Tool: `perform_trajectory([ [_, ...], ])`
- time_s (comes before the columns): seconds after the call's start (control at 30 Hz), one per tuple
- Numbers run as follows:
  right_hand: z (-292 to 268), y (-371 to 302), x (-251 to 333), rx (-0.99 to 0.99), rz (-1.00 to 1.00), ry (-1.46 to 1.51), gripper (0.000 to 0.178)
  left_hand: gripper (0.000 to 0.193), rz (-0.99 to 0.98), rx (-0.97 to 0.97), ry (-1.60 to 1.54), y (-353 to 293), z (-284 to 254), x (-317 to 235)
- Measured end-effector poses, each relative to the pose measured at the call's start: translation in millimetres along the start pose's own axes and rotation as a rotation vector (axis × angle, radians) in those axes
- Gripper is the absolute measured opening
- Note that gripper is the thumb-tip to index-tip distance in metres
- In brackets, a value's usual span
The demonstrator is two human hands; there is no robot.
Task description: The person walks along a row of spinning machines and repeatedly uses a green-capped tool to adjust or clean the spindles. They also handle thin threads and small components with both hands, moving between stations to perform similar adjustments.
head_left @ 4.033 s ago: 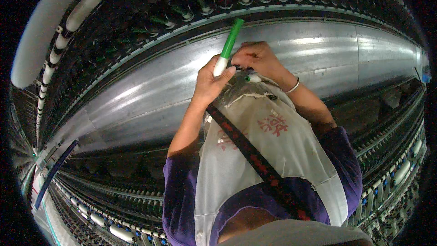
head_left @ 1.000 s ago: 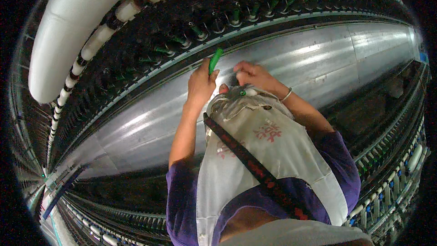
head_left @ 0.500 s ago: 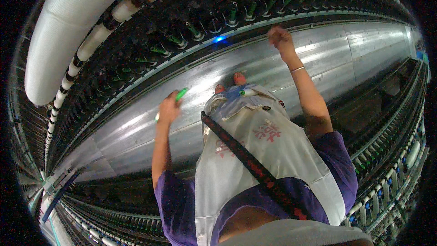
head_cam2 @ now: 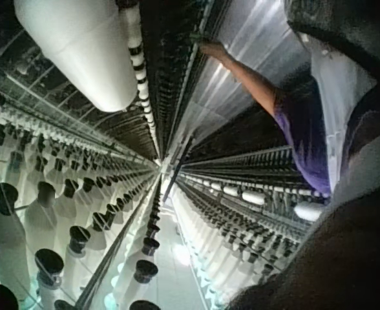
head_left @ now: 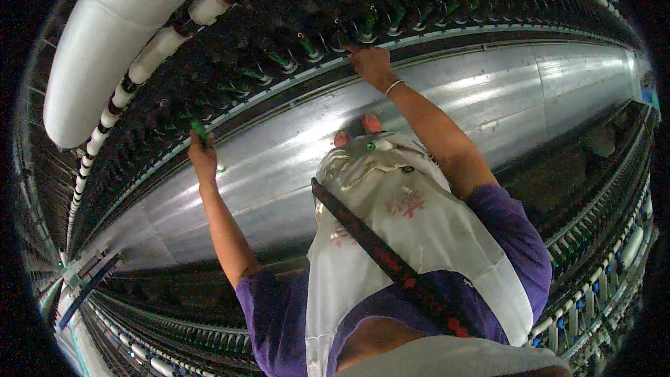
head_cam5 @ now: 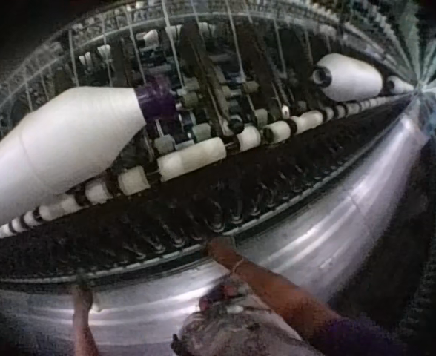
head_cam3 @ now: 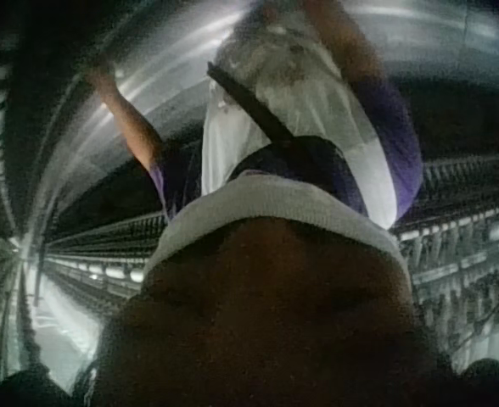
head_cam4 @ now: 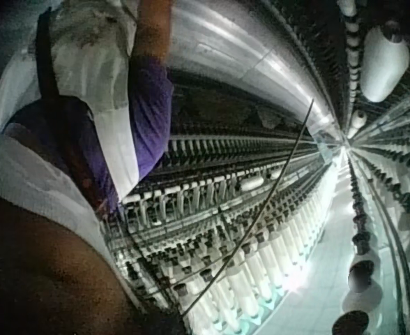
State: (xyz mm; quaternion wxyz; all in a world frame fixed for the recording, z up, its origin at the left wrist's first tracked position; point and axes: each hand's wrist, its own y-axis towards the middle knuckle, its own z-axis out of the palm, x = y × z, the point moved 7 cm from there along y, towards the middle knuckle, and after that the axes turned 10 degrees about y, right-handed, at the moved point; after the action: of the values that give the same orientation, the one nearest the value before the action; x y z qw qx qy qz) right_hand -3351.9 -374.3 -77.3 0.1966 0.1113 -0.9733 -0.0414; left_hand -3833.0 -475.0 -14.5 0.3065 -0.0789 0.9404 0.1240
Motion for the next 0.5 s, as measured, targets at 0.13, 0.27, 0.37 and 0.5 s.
perform_trajectory([
  [0.13,5,5,6,-0.174,0.051,0.059,0.033,0.027,-0.053,0.070,0.278,-6,20,24],
  [0.27,-27,-16,-20,-0.006,0.065,0.156,0.036,0.028,-0.361,-0.134,-0.586,-30,58,26],
  [0.37,-82,-58,-67,0.308,0.067,1.023,0.042,0.028,-0.605,-0.070,-0.739,-59,101,3],
  [0.5,-90,-73,-83,0.448,0.047,0.977,0.042,0.033,-0.651,-0.004,-0.773,-50,106,-8],
])
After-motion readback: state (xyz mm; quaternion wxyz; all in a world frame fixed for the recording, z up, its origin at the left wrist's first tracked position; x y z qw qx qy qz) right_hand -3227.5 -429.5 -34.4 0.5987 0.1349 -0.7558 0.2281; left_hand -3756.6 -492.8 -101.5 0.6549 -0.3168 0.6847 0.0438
